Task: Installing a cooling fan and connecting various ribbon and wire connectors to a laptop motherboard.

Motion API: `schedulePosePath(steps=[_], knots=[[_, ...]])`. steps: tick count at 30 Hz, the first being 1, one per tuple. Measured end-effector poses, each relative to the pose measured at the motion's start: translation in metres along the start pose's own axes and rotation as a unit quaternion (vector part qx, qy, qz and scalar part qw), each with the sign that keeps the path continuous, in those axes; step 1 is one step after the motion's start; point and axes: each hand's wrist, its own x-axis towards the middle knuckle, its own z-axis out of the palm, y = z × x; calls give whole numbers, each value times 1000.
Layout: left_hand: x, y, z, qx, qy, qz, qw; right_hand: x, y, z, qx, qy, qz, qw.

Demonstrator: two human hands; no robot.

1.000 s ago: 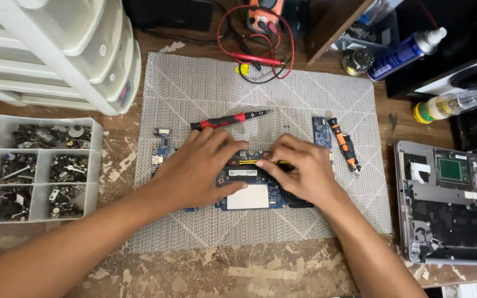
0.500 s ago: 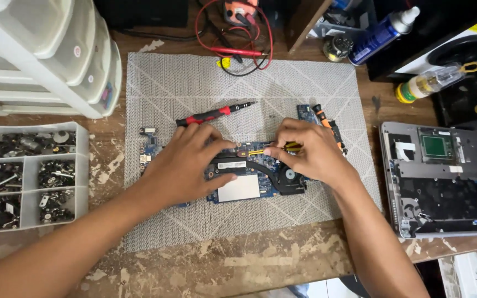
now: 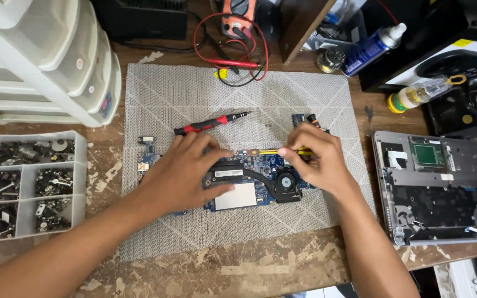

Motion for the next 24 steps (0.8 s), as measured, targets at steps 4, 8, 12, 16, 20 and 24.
schedulePosePath(steps=[4,8,12,16,20,24], knots=[[0,0,0,12,0,8,1000,3,-19,-4,-9,-55,-17,998],[0,-2,4,6,8,14,1000,3,-21,5,0,-83,-18,996],[0,-2,3,19,-9,17,1000,9,-33,16,-8,-88,-23,996],[0,0,-3,31,-28,16,999,8,-39,34,-27,-84,-32,996],[1,3,-3,42,-34,9,998,10,-46,44,-45,-73,-43,995],[0,4,-2,30,-22,6,999,10,-49,48,-65,-56,-68,994]])
